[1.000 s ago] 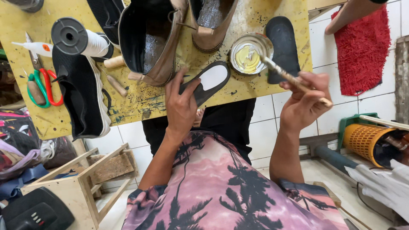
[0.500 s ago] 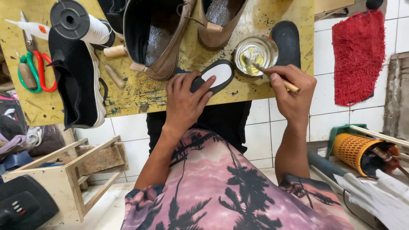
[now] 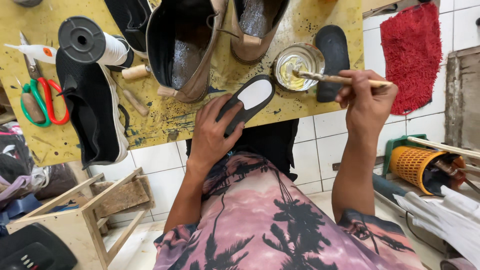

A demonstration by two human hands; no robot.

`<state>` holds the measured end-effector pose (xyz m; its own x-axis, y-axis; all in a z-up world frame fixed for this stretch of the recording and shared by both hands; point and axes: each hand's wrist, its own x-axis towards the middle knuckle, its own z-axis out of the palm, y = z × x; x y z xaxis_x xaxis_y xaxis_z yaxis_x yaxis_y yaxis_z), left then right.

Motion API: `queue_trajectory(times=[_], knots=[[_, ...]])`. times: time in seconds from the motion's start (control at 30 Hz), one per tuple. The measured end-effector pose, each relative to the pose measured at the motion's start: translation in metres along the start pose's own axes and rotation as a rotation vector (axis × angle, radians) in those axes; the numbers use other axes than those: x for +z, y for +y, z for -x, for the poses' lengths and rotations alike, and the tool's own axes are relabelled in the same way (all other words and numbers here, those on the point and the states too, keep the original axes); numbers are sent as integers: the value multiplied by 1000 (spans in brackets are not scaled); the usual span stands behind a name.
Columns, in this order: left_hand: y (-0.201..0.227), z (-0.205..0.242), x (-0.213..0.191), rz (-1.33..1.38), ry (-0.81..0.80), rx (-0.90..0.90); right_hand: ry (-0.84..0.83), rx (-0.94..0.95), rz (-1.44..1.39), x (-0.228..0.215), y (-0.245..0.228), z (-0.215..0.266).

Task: The person applies a yellowish adhesive to the interior lining of a black slip-on shoe using a brush. They then apply the same adhesive to a separate black insole, covering both the white and black sections before setting the insole aside.

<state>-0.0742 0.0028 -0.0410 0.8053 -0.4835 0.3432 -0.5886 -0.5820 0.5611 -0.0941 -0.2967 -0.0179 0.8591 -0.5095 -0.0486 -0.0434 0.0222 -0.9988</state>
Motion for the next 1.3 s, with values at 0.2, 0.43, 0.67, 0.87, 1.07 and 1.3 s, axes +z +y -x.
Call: queue_trajectory(times=[0.2,0.43,0.67,0.87,1.07,1.3], knots=[[-7,14,-14,-57,-105,81,124,198,-150,-8,13,13],[-26,24,-17,-85,-141,124,234,190,-182,-9,40,31],[-45,35,1,-137,-69,148,15,438,-1010,3,44,55],[-49,29,1,-162,-15,199,76,184,-361,45,48,70],[-52,28,5,-147,14,199,-83,-222,263,86,15,70],[-41,15,-12,-143,-77,155,-100,-218,235,77,13,65]])
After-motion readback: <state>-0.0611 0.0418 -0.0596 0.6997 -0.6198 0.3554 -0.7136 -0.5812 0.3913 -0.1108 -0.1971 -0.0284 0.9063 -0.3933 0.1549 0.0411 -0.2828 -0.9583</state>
